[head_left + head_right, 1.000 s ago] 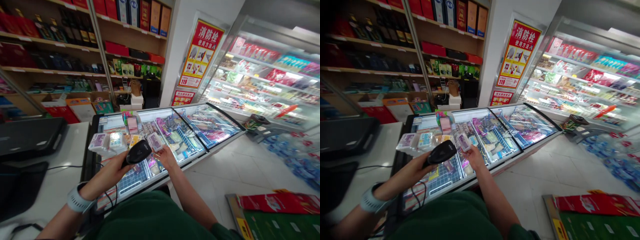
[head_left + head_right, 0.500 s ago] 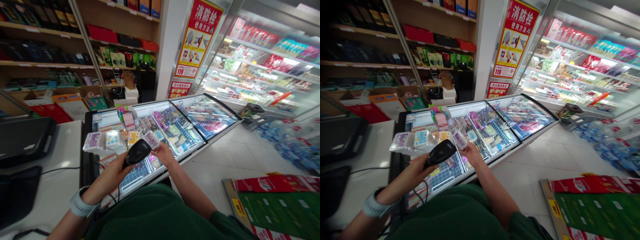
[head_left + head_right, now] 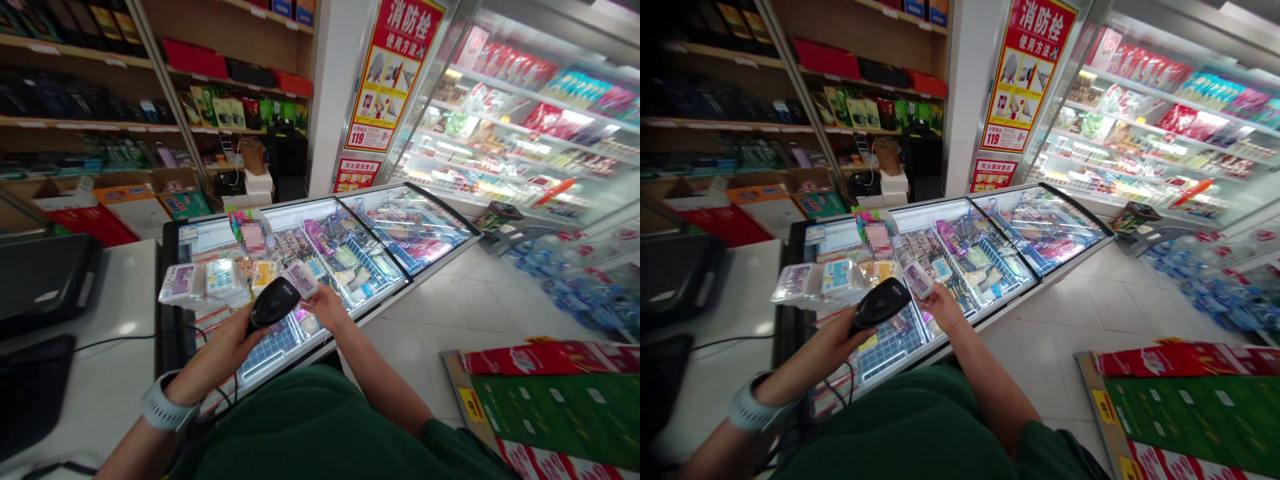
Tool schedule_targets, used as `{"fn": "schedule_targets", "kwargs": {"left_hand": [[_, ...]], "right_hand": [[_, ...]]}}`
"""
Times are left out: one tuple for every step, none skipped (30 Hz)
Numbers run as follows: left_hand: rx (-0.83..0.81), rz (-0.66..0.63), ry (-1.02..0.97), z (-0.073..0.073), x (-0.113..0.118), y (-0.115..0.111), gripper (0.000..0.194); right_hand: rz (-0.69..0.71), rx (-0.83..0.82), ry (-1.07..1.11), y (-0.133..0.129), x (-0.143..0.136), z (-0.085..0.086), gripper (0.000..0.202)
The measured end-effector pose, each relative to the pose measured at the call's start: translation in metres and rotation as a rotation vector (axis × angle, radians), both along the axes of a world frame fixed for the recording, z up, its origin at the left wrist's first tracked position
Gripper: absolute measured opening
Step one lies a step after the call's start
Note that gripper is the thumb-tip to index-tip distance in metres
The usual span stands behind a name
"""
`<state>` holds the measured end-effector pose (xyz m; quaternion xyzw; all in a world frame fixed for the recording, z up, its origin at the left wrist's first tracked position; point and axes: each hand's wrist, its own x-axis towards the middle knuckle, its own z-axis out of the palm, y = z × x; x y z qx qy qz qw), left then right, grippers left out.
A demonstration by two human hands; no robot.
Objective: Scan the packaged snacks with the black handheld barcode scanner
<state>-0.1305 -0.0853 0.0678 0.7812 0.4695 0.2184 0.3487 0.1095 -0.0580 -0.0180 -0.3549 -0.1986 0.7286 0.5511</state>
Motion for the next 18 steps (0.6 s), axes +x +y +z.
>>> {"fn": "schedule_targets", "kwargs": {"left_hand": [[0.002, 0.004, -0.004, -0.002, 0.0, 0.0, 0.05], [0.0, 0.007, -0.005, -0.003, -0.001, 0.0, 0.049], [-0.005, 0.009, -0.005, -0.004, -0.001, 0.0, 0.048], [-0.015, 0.011, -0.005, -0.006, -0.002, 0.0, 0.047], [-0.027, 0.015, -0.003, -0.007, -0.003, 0.0, 0.047], [-0.038, 0.021, -0.002, -0.008, -0.004, -0.001, 0.047], [-0.049, 0.031, -0.003, -0.01, -0.005, -0.001, 0.047], [-0.06, 0.043, -0.005, -0.011, -0.006, -0.002, 0.047], [-0.073, 0.056, -0.007, -0.013, -0.007, -0.003, 0.047], [-0.084, 0.071, -0.011, -0.016, -0.008, -0.003, 0.047], [-0.096, 0.085, -0.017, -0.018, -0.01, -0.004, 0.048], [-0.11, 0.096, -0.026, -0.021, -0.011, -0.005, 0.048], [-0.123, 0.105, -0.035, -0.024, -0.013, -0.005, 0.049], [-0.136, 0.114, -0.046, -0.027, -0.015, -0.006, 0.049], [-0.146, 0.121, -0.056, -0.029, -0.017, -0.007, 0.05], [-0.155, 0.13, -0.063, -0.031, -0.019, -0.007, 0.051], [-0.162, 0.139, -0.067, -0.033, -0.02, -0.008, 0.051], [-0.165, 0.15, -0.069, -0.035, -0.022, -0.008, 0.051]], "right_hand": [[0.005, 0.004, -0.001, 0.0, 0.0, -0.001, 0.03], [0.01, 0.008, -0.003, 0.0, 0.0, -0.002, 0.03], [0.015, 0.009, -0.008, 0.0, 0.001, -0.004, 0.032], [0.017, 0.008, -0.014, 0.0, 0.001, -0.007, 0.034], [0.018, 0.002, -0.026, 0.001, 0.002, -0.01, 0.036], [0.012, -0.008, -0.055, 0.002, 0.003, -0.015, 0.039], [-0.005, -0.02, -0.115, 0.004, 0.005, -0.02, 0.042], [-0.031, -0.035, -0.201, 0.006, 0.007, -0.026, 0.044], [-0.071, -0.045, -0.325, 0.01, 0.01, -0.033, 0.046], [-0.119, -0.051, -0.492, 0.014, 0.015, -0.04, 0.047], [-0.154, -0.061, -0.574, 0.02, 0.02, -0.047, 0.047], [-0.176, -0.067, -0.63, 0.027, 0.025, -0.054, 0.047], [-0.201, -0.072, -0.694, 0.034, 0.031, -0.06, 0.047], [-0.226, -0.072, -0.765, 0.042, 0.036, -0.066, 0.047], [-0.255, -0.064, -0.839, 0.051, 0.042, -0.072, 0.046], [-0.286, -0.054, -0.917, 0.06, 0.046, -0.077, 0.045], [-0.316, -0.042, -0.995, 0.069, 0.05, -0.082, 0.045], [-0.338, -0.033, -1.07, 0.077, 0.053, -0.086, 0.045]]}}
